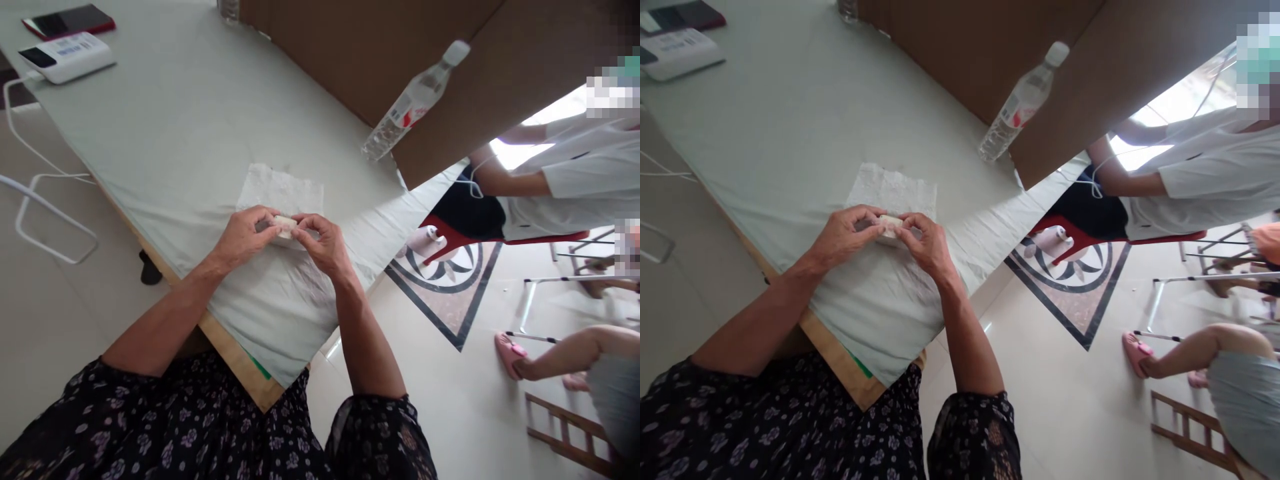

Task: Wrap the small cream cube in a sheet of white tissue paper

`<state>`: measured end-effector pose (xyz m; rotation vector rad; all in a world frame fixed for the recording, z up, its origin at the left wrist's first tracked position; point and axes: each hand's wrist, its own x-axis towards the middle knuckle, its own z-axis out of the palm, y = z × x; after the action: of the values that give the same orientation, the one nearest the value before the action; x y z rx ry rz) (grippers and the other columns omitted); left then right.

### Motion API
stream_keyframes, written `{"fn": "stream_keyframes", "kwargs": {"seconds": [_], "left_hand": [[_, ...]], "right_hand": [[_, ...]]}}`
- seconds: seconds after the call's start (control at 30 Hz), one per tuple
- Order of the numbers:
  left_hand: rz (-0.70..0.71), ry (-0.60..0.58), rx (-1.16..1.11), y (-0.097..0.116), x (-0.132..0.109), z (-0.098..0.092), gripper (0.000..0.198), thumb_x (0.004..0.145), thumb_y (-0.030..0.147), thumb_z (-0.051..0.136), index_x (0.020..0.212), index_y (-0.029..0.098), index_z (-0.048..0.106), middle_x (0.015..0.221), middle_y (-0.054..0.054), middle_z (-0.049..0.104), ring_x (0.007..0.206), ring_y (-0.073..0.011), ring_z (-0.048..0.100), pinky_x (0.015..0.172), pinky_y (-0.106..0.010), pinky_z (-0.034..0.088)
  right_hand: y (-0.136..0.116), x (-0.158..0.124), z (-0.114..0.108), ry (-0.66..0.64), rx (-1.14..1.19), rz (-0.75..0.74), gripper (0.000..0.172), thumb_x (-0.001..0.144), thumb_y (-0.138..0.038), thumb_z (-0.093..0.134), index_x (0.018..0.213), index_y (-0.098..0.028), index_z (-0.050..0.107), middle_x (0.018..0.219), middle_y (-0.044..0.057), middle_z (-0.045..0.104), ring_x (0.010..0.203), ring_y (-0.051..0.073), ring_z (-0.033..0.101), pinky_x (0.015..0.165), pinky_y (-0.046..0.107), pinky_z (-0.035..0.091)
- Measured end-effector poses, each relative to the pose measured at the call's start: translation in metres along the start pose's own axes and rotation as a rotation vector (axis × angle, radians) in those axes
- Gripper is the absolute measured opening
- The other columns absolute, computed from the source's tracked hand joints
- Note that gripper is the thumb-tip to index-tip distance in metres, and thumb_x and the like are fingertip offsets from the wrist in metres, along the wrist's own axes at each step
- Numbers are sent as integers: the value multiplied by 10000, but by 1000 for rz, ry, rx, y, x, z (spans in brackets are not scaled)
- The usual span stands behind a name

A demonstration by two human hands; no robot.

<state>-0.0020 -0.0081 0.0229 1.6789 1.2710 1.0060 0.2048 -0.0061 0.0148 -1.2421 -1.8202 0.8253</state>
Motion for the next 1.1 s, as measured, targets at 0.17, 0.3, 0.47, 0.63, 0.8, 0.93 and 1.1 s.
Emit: {"fn": "stream_keyframes", "kwargs": {"seconds": [0.17, 0.3, 0.47, 0.63, 0.8, 0.93, 1.1], "left_hand": [[-23, 36, -70, -1, -1, 3, 247, 810, 423, 698, 735, 199, 625, 1116, -105, 800, 1034, -242, 735, 954, -381, 556], [-47, 20, -77, -2, -1, 5, 224, 792, 399, 694, 723, 200, 618, 1089, -93, 800, 981, -228, 728, 921, -375, 566], [-78, -5, -76, -2, 3, 3, 168, 754, 349, 714, 739, 194, 650, 914, -45, 768, 827, -185, 685, 789, -311, 554], [-63, -15, -47, -4, 8, 3, 198, 739, 376, 728, 805, 192, 693, 789, -8, 704, 736, -161, 618, 703, -288, 509], [-36, -2, 18, -6, 7, 1, 167, 767, 356, 674, 818, 197, 675, 807, -16, 700, 778, -177, 631, 751, -308, 528], [-43, 18, 61, -12, 2, -18, 265, 756, 298, 648, 991, 188, 704, 913, -33, 722, 817, -187, 637, 788, -322, 534], [-168, 69, 188, -17, -3, -38, 338, 776, 280, 601, 1087, 188, 696, 689, 35, 563, 615, -148, 499, 632, -287, 448]], "right_hand": [[-3, -6, 10, 107, 51, 59, 309, 929, -522, 675, 805, -241, 661, 1041, 46, 817, 965, 210, 756, 925, 371, 587], [1, -10, 15, 144, 57, 84, 326, 929, -537, 674, 801, -237, 659, 997, 43, 812, 929, 204, 751, 902, 360, 588], [9, -13, 13, 180, -116, 48, 185, 969, -419, 638, 909, -247, 669, 967, 38, 793, 923, 220, 731, 884, 382, 571], [-20, -31, 9, 392, -595, -147, 139, 1029, -286, 560, 1047, -272, 697, 1210, 87, 764, 1190, 312, 661, 1054, 523, 455], [-40, -42, 31, 87, -680, -272, 201, 1040, -216, 529, 1157, -259, 687, 1236, 90, 768, 1166, 291, 651, 1049, 489, 421], [-32, -39, 39, 45, -736, -275, 226, 1035, -193, 536, 1216, -230, 666, 1254, 105, 758, 1153, 283, 635, 1010, 454, 413], [-34, -30, 36, -24, -862, -247, 220, 1048, -277, 559, 1242, -267, 661, 1201, 82, 722, 1066, 270, 579, 930, 439, 378]]}}
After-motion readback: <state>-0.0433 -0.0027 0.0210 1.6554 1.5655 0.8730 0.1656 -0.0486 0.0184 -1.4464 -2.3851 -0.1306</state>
